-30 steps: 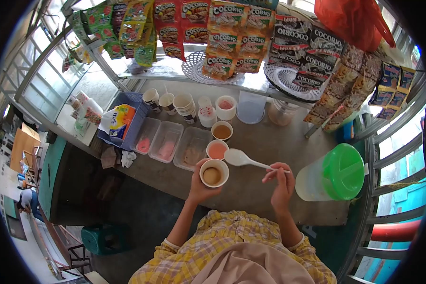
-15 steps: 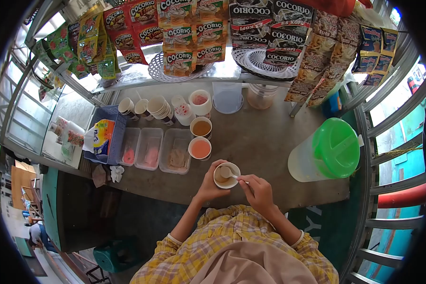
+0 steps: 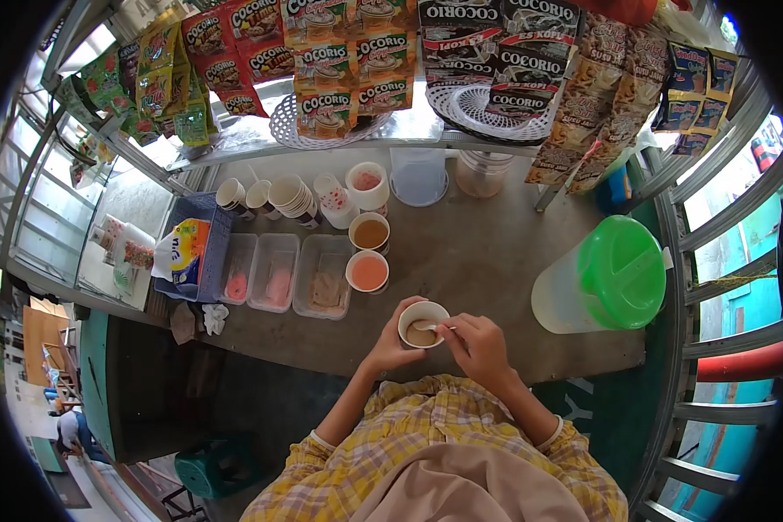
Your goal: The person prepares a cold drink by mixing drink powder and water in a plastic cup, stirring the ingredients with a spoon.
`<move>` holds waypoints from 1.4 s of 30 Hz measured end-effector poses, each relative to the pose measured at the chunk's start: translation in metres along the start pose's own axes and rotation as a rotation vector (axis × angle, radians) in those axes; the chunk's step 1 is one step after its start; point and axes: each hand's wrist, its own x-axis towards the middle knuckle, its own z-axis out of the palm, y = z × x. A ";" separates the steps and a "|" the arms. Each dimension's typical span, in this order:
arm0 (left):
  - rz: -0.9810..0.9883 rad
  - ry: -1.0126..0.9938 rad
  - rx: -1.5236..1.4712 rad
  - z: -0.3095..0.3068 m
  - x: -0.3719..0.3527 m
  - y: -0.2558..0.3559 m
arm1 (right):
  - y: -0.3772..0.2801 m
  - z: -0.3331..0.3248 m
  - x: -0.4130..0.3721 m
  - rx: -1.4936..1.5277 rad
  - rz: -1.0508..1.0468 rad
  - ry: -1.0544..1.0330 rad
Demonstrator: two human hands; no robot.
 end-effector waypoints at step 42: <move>0.007 -0.088 0.039 0.007 0.003 0.019 | -0.009 -0.013 0.006 -0.020 -0.123 -0.044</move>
